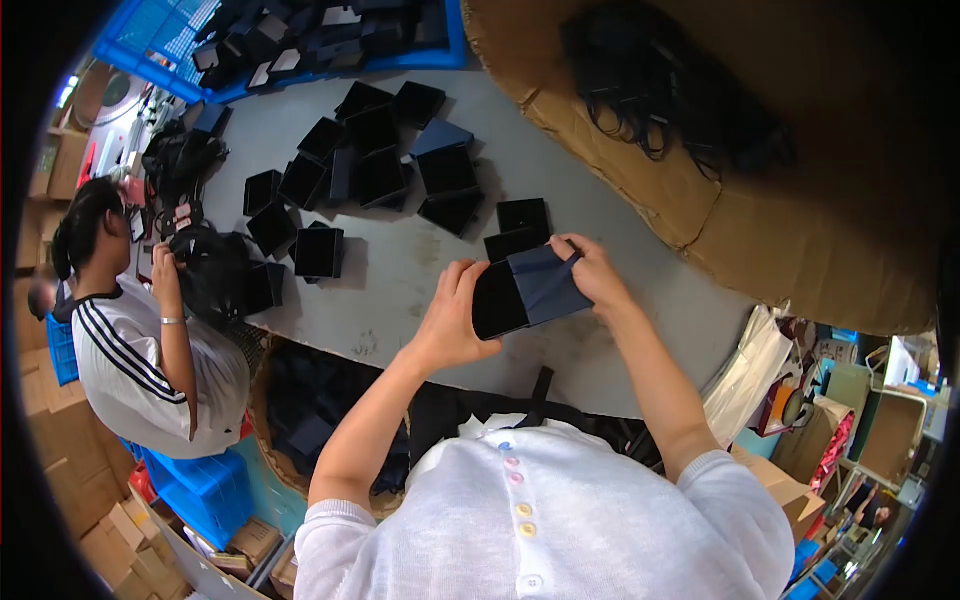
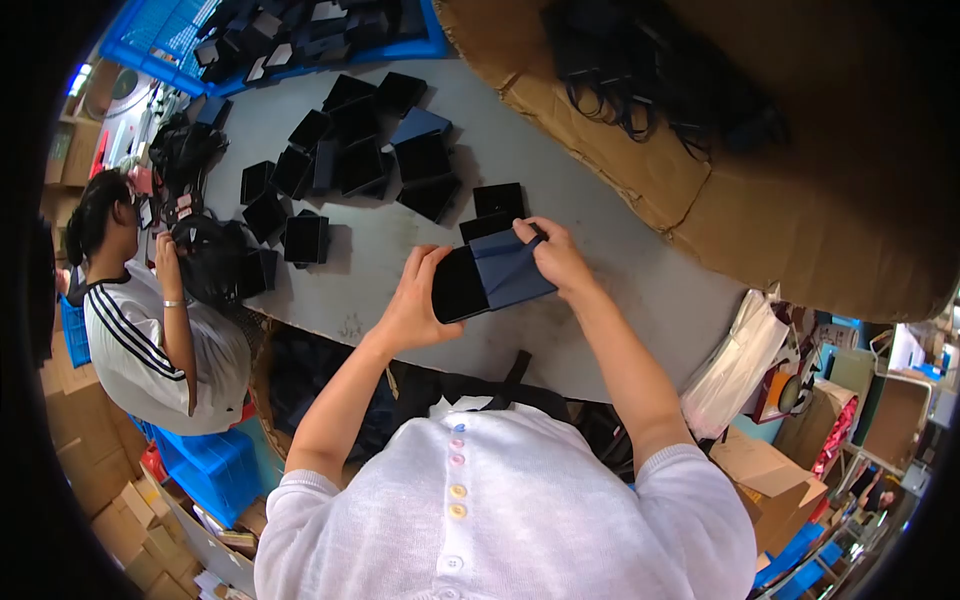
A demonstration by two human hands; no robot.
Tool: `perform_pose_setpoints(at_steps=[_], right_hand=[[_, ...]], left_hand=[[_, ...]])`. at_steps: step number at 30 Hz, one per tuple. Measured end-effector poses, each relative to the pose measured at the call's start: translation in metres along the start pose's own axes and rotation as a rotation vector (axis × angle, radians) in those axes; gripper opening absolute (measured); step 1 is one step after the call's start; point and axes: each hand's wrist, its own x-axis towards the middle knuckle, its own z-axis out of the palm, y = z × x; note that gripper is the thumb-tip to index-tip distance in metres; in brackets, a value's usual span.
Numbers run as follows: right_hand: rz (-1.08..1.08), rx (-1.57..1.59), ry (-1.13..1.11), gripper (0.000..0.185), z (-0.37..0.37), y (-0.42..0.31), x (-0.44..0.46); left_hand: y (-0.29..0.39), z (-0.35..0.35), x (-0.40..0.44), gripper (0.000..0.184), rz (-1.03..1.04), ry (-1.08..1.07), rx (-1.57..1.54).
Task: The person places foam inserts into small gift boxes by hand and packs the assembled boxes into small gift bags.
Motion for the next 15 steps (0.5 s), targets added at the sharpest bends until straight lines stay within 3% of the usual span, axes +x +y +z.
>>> perform_pose_setpoints(at_steps=[2, 3, 5, 6, 7, 8, 9, 11, 12, 13, 14, 15], right_hand=[[-0.084, 0.005, 0.019, 0.026, 0.009, 0.017, 0.004], [-0.24, 0.024, 0.054, 0.026, 0.03, 0.044, 0.007], [-0.207, 0.087, 0.031, 0.025, 0.06, 0.057, -0.009], [-0.311, 0.063, -0.049, 0.036, 0.073, 0.067, -0.011], [-0.414, 0.029, -0.14, 0.051, 0.075, 0.068, -0.008], [-0.404, -0.046, -0.445, 0.064, 0.056, 0.049, -0.011], [-0.381, -0.125, -0.755, 0.078, 0.035, 0.03, -0.016], [-0.518, -0.258, -0.563, 0.079, -0.022, 0.013, 0.017], [-0.508, -0.637, -0.042, 0.077, -0.06, 0.019, 0.042], [-0.126, -0.354, 0.113, 0.075, -0.104, -0.019, 0.049], [-0.234, -0.413, 0.544, 0.074, -0.161, 0.028, 0.108], [-0.095, -0.292, 0.843, 0.072, -0.199, 0.002, 0.115]], left_hand=[[0.002, 0.01, 0.002, 0.09, 0.026, 0.122, -0.15], [0.004, 0.016, 0.006, 0.09, 0.064, 0.092, -0.152], [0.005, 0.03, 0.008, 0.079, 0.137, 0.267, -0.424], [-0.007, 0.035, 0.005, 0.068, 0.01, 0.304, -0.401], [-0.02, 0.037, -0.003, 0.058, -0.12, 0.349, -0.371], [-0.02, 0.03, -0.017, 0.04, -0.191, 0.347, -0.338], [-0.029, 0.024, -0.035, 0.036, -0.286, 0.318, -0.392], [-0.053, 0.003, -0.084, 0.034, -0.323, 0.348, -0.121], [-0.063, -0.014, -0.112, 0.032, -0.314, 0.331, -0.041], [-0.082, -0.028, -0.149, 0.031, -0.461, 0.272, 0.024], [-0.121, -0.038, -0.196, 0.035, -0.484, 0.209, 0.159], [-0.161, -0.041, -0.257, 0.038, -0.469, 0.19, 0.534]])
